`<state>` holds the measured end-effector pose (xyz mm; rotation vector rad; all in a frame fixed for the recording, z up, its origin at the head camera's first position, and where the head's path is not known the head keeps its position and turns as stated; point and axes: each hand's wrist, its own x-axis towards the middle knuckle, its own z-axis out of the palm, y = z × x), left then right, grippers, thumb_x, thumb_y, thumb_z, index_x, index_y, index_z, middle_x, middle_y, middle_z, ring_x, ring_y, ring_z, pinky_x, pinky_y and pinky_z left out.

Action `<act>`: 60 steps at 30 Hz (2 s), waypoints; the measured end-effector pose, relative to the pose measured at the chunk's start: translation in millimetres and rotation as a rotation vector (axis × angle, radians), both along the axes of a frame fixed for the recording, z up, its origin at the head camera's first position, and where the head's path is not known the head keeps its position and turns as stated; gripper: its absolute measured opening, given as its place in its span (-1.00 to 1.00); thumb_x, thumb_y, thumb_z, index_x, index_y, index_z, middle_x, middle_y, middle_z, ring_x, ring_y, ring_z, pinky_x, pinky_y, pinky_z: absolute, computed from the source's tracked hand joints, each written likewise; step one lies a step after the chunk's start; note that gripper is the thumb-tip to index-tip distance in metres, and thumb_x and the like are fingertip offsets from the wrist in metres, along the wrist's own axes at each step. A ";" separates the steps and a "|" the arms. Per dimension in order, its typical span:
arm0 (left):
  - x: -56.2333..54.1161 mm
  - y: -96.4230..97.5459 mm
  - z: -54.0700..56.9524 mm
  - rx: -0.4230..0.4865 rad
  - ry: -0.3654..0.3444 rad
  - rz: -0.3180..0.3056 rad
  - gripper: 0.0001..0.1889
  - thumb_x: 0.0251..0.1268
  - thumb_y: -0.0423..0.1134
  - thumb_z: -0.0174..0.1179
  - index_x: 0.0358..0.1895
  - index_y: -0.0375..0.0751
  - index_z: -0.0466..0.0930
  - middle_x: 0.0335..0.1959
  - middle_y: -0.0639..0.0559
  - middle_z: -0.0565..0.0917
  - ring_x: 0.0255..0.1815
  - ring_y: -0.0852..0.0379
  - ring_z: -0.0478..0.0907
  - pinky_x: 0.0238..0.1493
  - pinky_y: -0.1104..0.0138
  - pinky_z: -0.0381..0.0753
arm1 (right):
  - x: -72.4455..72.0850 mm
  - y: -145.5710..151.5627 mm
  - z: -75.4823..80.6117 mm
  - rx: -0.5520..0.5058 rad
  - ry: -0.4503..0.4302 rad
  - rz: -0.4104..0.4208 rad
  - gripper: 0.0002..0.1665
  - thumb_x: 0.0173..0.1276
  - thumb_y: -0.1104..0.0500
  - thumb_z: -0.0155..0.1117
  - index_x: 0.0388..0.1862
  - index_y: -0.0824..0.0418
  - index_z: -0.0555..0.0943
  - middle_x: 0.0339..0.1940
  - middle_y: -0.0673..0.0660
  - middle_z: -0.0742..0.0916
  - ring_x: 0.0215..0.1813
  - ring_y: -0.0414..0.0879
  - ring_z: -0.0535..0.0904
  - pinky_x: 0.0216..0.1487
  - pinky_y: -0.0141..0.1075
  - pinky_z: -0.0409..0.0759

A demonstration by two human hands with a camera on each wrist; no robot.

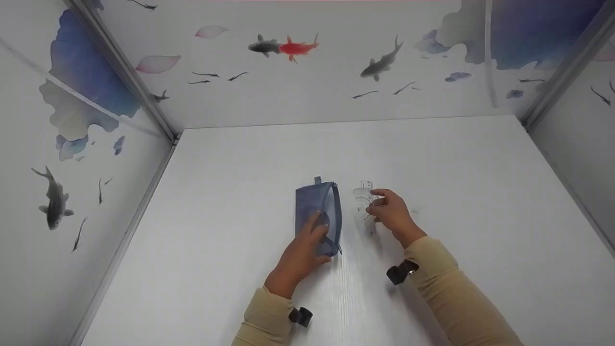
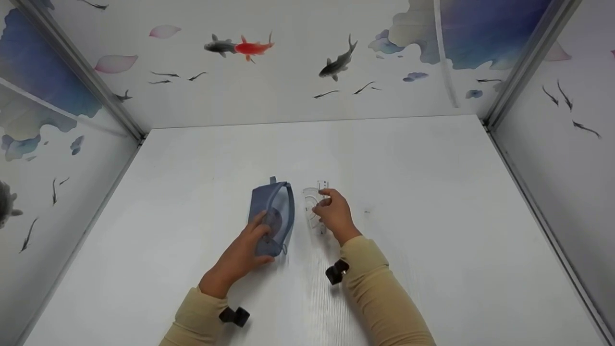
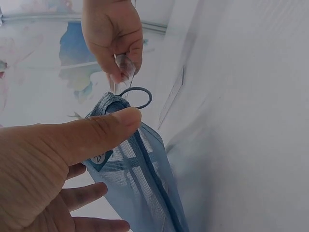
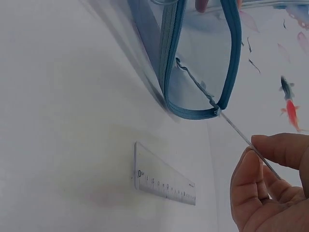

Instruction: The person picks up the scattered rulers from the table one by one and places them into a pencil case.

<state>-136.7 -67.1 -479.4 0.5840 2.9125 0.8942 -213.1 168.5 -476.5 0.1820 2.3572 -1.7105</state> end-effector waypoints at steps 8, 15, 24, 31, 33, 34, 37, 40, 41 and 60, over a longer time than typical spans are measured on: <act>0.7 0.8 0.7 -0.018 -0.006 0.006 -0.32 -0.05 -0.27 0.50 0.22 -0.11 0.42 0.52 -0.10 0.11 0.42 -0.10 0.27 0.17 0.15 0.51 | 0.3 -11.6 3.7 -0.036 -0.012 -0.017 -0.37 0.31 0.31 0.23 0.36 0.32 0.34 -0.16 0.17 0.58 -0.19 -0.06 0.54 -0.23 -0.39 0.56; 0.7 0.1 1.1 -0.011 -0.011 0.003 -0.32 -0.04 -0.26 0.49 0.22 -0.12 0.41 0.52 -0.10 0.11 0.43 -0.11 0.25 0.18 0.13 0.50 | 0.4 -21.6 4.4 -0.050 -0.049 -0.043 -0.36 0.32 0.31 0.23 0.37 0.27 0.33 -0.12 0.19 0.58 -0.08 0.08 0.55 -0.20 -0.37 0.57; -0.6 -0.3 0.4 -0.016 -0.009 -0.003 -0.31 -0.03 -0.27 0.48 0.25 -0.10 0.40 0.52 -0.09 0.11 0.43 -0.10 0.25 0.21 0.12 0.48 | -0.7 -30.9 1.1 -0.082 -0.039 -0.049 -0.38 0.31 0.30 0.25 0.34 0.26 0.37 -0.14 0.17 0.59 -0.15 -0.05 0.55 -0.21 -0.37 0.58; -1.6 -0.1 -1.9 -0.019 0.019 -0.015 -0.32 -0.06 -0.26 0.50 0.20 -0.11 0.40 0.51 -0.12 0.11 0.34 -0.10 0.37 0.10 0.17 0.56 | 1.3 -37.2 0.7 -0.101 -0.010 -0.044 -0.36 0.28 0.32 0.25 0.35 0.31 0.36 -0.19 0.16 0.62 -0.16 -0.03 0.59 -0.25 -0.37 0.58; -1.9 -0.4 -2.3 -0.015 0.018 -0.018 -0.32 -0.06 -0.27 0.50 0.20 -0.11 0.40 0.52 -0.12 0.11 0.32 -0.09 0.39 0.08 0.18 0.57 | 1.8 -39.7 0.8 -0.101 -0.008 -0.044 -0.36 0.27 0.32 0.26 0.34 0.32 0.36 -0.19 0.16 0.62 -0.18 -0.06 0.59 -0.26 -0.37 0.59; -1.9 -0.6 -2.3 -0.012 0.017 -0.018 -0.32 -0.06 -0.27 0.50 0.20 -0.11 0.40 0.52 -0.12 0.10 0.32 -0.09 0.40 0.07 0.17 0.57 | 1.9 -40.6 0.3 -0.100 -0.007 -0.041 -0.36 0.27 0.32 0.26 0.34 0.32 0.36 -0.19 0.16 0.62 -0.19 -0.07 0.60 -0.26 -0.37 0.59; -2.1 -1.0 -2.4 -0.006 0.013 -0.021 -0.33 -0.05 -0.27 0.50 0.20 -0.11 0.41 0.52 -0.12 0.10 0.31 -0.10 0.40 0.06 0.17 0.58 | 2.0 -43.4 -0.3 -0.105 -0.010 -0.038 -0.37 0.27 0.33 0.26 0.33 0.33 0.37 -0.19 0.16 0.63 -0.21 -0.09 0.59 -0.27 -0.37 0.59; -1.7 -0.9 -2.2 -0.004 0.012 -0.022 -0.33 -0.05 -0.27 0.50 0.19 -0.11 0.41 0.51 -0.14 0.11 0.32 -0.11 0.39 0.07 0.16 0.57 | 2.2 -46.2 -0.9 -0.104 -0.015 -0.030 -0.37 0.27 0.33 0.25 0.33 0.34 0.37 -0.20 0.16 0.63 -0.21 -0.10 0.58 -0.27 -0.36 0.59; -1.6 -0.9 -2.2 -0.005 0.012 -0.022 -0.34 -0.05 -0.27 0.50 0.19 -0.11 0.41 0.51 -0.14 0.11 0.32 -0.11 0.39 0.07 0.16 0.57 | 2.4 -47.2 -0.9 -0.104 -0.016 -0.029 -0.37 0.27 0.33 0.25 0.33 0.34 0.38 -0.20 0.16 0.63 -0.21 -0.10 0.58 -0.27 -0.36 0.59; -1.8 -1.0 -2.1 -0.010 0.026 -0.033 -0.37 -0.03 -0.27 0.49 0.16 -0.11 0.39 0.50 -0.18 0.12 0.35 -0.13 0.36 0.06 0.14 0.57 | 7.4 -63.4 -3.3 -0.031 0.029 -0.002 -0.40 0.22 0.40 0.19 0.29 0.35 0.41 -0.19 0.21 0.62 -0.25 -0.07 0.56 -0.27 -0.29 0.62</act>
